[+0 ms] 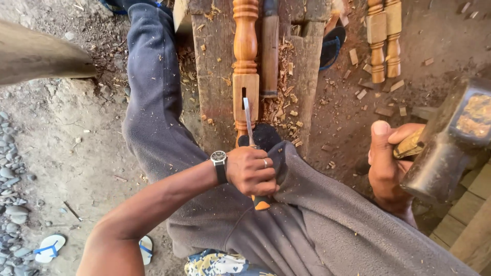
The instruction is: Carving a wooden furniture leg using a hammer and chisel
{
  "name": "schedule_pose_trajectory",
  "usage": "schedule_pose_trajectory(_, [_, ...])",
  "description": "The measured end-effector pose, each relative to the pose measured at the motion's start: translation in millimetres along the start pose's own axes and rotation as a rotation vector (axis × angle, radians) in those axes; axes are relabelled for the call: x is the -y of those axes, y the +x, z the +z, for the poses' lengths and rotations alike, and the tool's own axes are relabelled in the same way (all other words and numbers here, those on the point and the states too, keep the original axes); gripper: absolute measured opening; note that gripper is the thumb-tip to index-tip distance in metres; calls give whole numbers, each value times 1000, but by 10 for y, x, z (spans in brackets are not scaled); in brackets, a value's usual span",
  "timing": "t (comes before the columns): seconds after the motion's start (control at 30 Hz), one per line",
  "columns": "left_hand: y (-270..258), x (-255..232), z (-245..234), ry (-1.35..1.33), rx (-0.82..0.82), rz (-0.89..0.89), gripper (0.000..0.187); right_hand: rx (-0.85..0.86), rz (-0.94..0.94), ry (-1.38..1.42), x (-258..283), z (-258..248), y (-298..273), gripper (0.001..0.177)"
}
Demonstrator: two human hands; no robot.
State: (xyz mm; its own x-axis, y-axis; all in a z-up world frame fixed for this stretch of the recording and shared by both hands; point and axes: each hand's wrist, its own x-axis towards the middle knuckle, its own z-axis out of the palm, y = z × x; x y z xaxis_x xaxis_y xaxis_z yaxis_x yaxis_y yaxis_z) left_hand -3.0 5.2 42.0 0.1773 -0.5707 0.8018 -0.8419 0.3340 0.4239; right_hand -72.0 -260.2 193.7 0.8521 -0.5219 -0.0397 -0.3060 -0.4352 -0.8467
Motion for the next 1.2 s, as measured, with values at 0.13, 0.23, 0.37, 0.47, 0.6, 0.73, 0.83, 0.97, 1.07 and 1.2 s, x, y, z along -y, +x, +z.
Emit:
schedule_pose_trajectory(0.13, [-50, -155, 53, -26, -37, -130, 37, 22, -57, -32, -88, -45, -26, 29])
schedule_pose_trajectory(0.23, [-132, -51, 96, -116, -85, -232, 38, 15, -84, -51, -106, -35, -25, 30])
schedule_pose_trajectory(0.37, [1, 237, -98, -149, -24, -138, 33, 22, -1, -44, -47, -32, -51, 30])
schedule_pose_trajectory(0.47, [-392, 310, 270, -59, 98, 11, 35, 27, -105, -130, -61, -49, -9, 30])
schedule_pose_trajectory(0.6, [-803, 496, 328, 110, 279, 250, 30, 30, -147, -152, -96, -61, -17, 28])
schedule_pose_trajectory(0.73, [-688, 384, 292, 108, 255, 304, 24, 20, -82, -177, -60, -49, -84, 28])
schedule_pose_trajectory(0.83, [-268, 210, 183, 166, 181, 391, 25, 18, -13, -97, -54, -32, -42, 29])
schedule_pose_trajectory(0.97, [166, 190, -127, 161, 59, 233, 27, 23, -150, -226, 62, -52, -22, 30])
schedule_pose_trajectory(1.07, [1, 127, -68, 41, 49, 38, 33, 31, -32, -129, -4, 5, -34, 26])
schedule_pose_trajectory(1.2, [-139, -32, 62, -31, 10, -35, 37, 37, -45, -142, 17, -59, -28, 27])
